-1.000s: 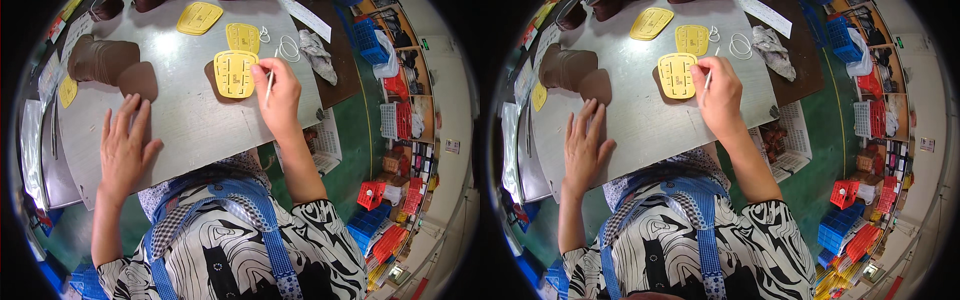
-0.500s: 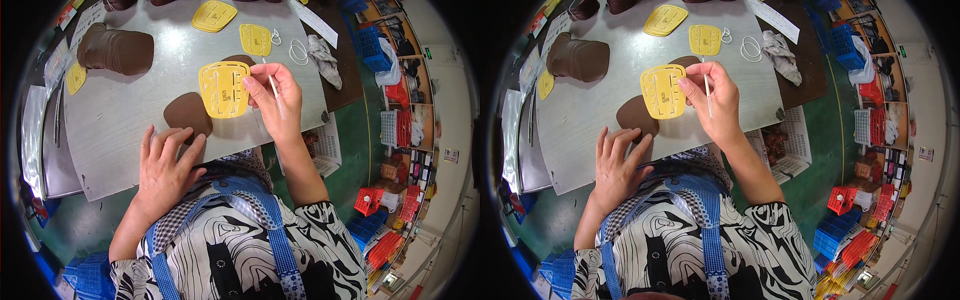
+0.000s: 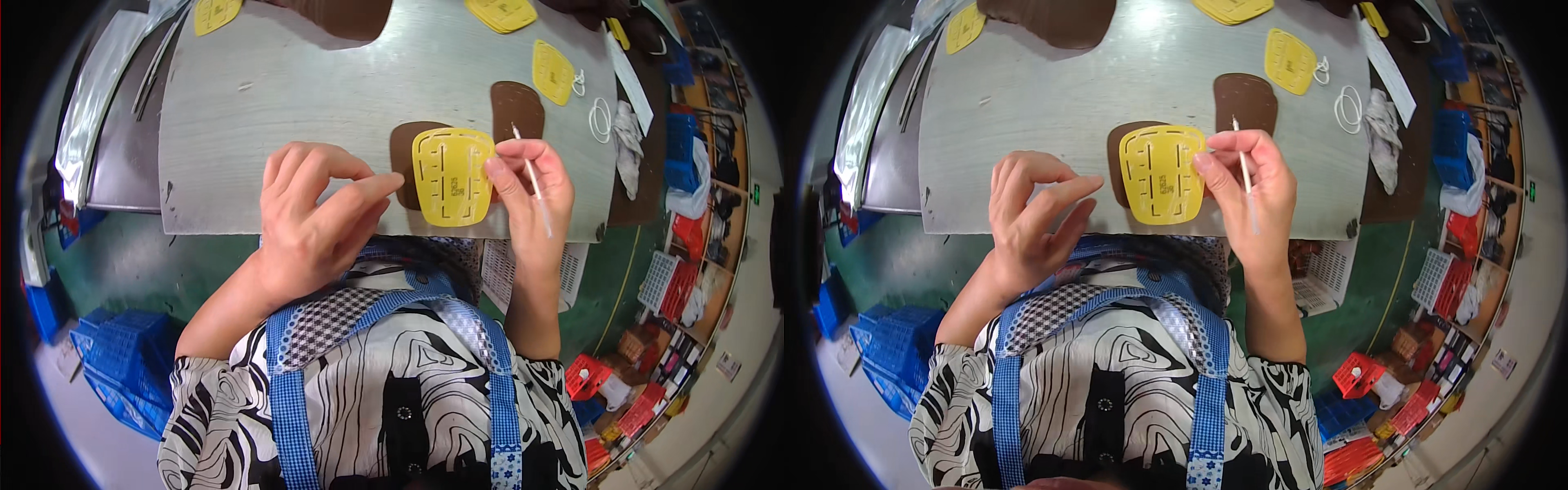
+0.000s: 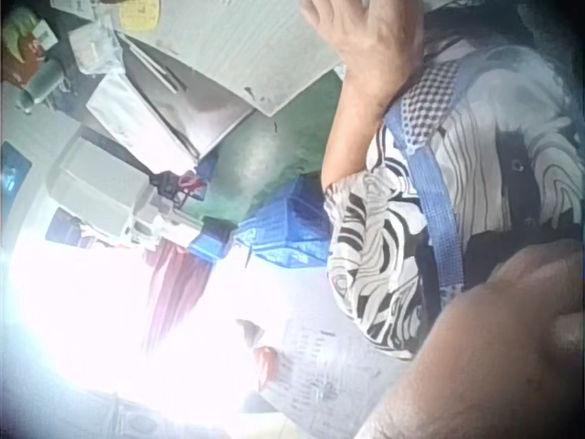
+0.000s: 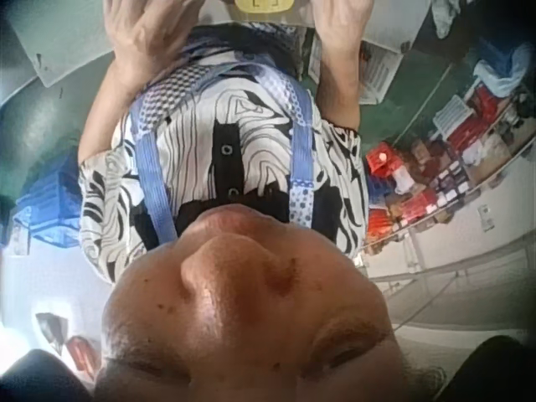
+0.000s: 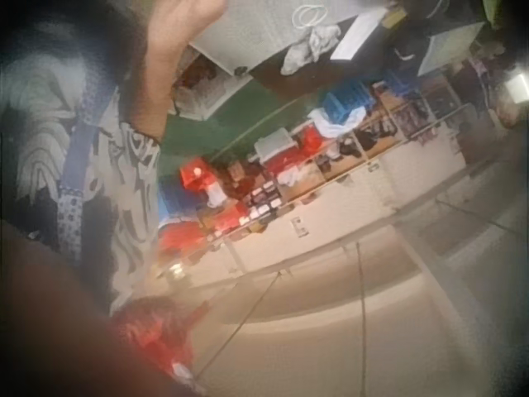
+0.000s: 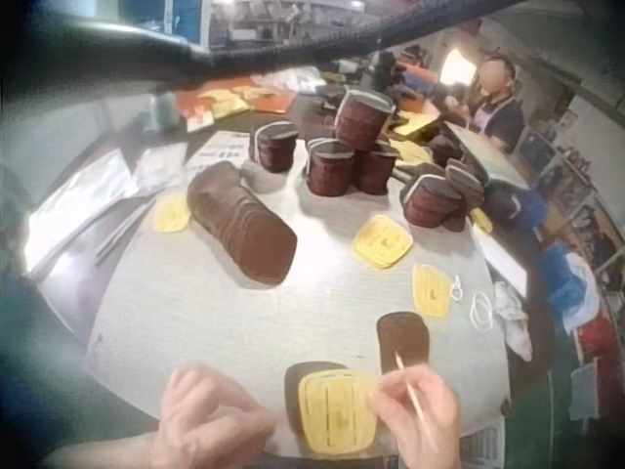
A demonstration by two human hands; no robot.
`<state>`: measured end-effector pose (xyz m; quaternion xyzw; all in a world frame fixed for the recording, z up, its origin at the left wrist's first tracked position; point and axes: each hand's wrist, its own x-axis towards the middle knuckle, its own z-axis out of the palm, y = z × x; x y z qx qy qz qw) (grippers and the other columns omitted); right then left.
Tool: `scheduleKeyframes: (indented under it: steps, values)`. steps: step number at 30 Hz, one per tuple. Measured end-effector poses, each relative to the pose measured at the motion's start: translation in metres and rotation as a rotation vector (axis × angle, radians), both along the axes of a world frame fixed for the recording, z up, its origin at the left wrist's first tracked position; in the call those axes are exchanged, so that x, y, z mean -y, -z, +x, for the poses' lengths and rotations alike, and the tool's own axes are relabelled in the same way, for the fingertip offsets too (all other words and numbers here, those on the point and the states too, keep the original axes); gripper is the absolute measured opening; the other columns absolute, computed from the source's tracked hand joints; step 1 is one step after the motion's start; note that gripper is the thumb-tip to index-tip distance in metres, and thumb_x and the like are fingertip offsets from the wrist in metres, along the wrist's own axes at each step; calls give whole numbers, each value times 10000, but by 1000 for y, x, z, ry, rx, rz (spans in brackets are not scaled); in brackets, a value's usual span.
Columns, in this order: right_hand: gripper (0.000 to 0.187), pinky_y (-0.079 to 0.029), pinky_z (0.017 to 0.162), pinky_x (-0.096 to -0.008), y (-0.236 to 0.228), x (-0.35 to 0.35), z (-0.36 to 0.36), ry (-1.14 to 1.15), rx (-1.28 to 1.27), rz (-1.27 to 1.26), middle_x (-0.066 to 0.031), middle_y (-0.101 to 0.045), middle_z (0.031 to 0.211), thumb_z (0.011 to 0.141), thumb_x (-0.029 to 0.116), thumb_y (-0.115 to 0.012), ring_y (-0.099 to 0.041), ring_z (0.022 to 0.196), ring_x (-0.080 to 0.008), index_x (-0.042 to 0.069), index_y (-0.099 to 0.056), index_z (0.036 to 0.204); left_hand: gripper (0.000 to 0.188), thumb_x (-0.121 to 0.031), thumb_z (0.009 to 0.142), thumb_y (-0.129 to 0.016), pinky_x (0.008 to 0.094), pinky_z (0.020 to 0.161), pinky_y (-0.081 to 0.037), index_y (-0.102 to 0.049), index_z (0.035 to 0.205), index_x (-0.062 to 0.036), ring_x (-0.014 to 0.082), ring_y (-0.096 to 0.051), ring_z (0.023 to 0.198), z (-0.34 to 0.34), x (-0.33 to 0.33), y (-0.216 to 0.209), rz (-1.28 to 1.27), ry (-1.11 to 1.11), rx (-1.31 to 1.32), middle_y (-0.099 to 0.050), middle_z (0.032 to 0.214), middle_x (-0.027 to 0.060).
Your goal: Using a yellow template and a pen to mark lines on brown shoe upper components.
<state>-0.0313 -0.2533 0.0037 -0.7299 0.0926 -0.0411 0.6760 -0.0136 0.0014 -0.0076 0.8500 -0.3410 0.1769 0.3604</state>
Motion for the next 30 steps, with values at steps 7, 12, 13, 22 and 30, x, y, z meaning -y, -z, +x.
scheduleKeyframes:
  steps: [7,12,13,22,30]
  values:
    - [180,-530,676,-223,9,-16,7,-52,-17,-140,-62,-726,871,963,29,-738,-656,755,-72,-21,-631,1099,428,-130,767,-808,372,798,-403,-742,1189,-144,225,-533,850,5,6,-7,157,-59,-109,-569,922,30]
    - [173,-527,679,-231,10,-19,5,-48,1,-325,-78,-738,866,957,28,-741,-673,767,-85,-15,-639,1090,453,-275,814,-803,384,834,-403,-734,1249,-171,222,-523,896,3,10,-2,235,-53,-188,-541,932,22]
    - [174,-529,670,-242,11,-18,5,-53,23,-381,-86,-738,855,953,36,-746,-677,754,-95,-9,-642,1084,436,-294,820,-799,382,844,-402,-733,1236,-182,213,-521,908,3,10,-2,253,-60,-192,-529,938,14]
    - [177,-540,636,-289,10,-20,10,-69,39,-508,-113,-736,819,937,82,-762,-711,703,-160,23,-652,1062,475,-328,815,-807,385,838,-398,-728,1265,-197,213,-527,893,1,11,-1,298,-85,-180,-537,926,6]
    - [238,-548,686,-299,1,-17,12,-192,167,-888,-105,-686,821,951,104,-747,-683,709,-184,14,-628,1136,488,-343,800,-819,396,854,-402,-725,1256,-198,214,-530,901,1,13,1,306,-89,-188,-535,936,5]
